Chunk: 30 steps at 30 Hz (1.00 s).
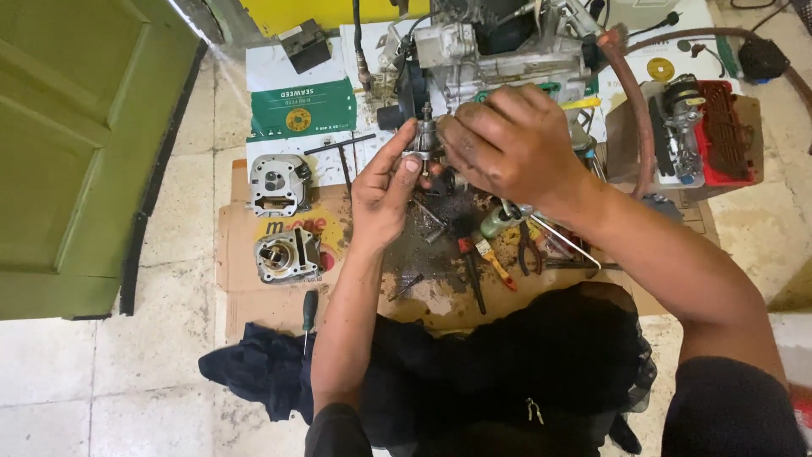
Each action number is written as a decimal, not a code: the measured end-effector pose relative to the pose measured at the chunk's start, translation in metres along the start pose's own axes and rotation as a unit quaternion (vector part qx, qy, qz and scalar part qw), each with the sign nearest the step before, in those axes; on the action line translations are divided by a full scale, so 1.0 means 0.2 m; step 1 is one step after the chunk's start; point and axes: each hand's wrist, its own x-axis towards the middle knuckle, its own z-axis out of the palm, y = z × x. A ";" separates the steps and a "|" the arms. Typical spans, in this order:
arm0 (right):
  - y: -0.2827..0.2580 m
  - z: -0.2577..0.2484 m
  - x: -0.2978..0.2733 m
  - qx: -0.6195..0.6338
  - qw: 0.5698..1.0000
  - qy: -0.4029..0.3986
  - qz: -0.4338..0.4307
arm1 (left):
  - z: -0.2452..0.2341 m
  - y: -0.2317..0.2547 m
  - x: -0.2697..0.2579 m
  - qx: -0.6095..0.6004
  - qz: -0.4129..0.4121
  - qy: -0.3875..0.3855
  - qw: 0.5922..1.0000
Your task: The person cleans a metal engine part with a cloth, then uses a file to scrape a small cylindrical component. They wipe the component with a cloth and apply a liquid from a spray bottle to clean it further.
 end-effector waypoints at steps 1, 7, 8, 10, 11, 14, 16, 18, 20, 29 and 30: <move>0.01 0.00 0.00 -0.011 1.000 -0.006 0.000 | 0.02 0.03 0.00 -0.003 0.000 -0.001 1.000; -0.01 -0.02 0.03 -0.035 0.999 -0.011 -0.001 | -0.02 -0.02 -0.02 -0.001 -0.011 -0.010 1.000; -0.03 -0.02 0.02 -0.036 0.999 -0.010 -0.001 | -0.02 -0.02 -0.03 -0.001 -0.010 -0.011 1.000; -0.07 -0.02 0.01 0.004 1.000 0.000 -0.009 | -0.02 -0.01 -0.03 -0.002 -0.021 -0.007 1.000; -0.05 -0.01 0.01 0.005 1.000 0.001 -0.011 | -0.02 -0.01 -0.03 -0.002 -0.019 -0.006 1.000; -0.02 0.00 -0.01 0.000 1.000 0.011 -0.014 | 0.00 0.01 -0.04 -0.031 -0.026 -0.001 0.999; 0.00 0.00 0.01 0.001 1.000 0.003 0.008 | 0.01 0.05 -0.02 -0.036 -0.020 0.008 0.999; -0.03 0.02 -0.03 0.025 1.000 -0.008 0.010 | -0.01 -0.01 -0.01 -0.030 -0.018 0.006 0.999; 0.00 0.03 -0.02 0.050 0.998 -0.023 0.014 | -0.02 -0.02 0.01 -0.027 -0.021 0.004 0.999; 0.09 0.11 -0.01 0.183 0.982 -0.010 0.037 | -0.01 -0.03 0.04 0.035 -0.094 -0.031 0.994; 0.09 0.11 0.00 0.165 0.986 0.002 0.033 | -0.02 -0.03 0.03 0.044 -0.103 -0.012 0.994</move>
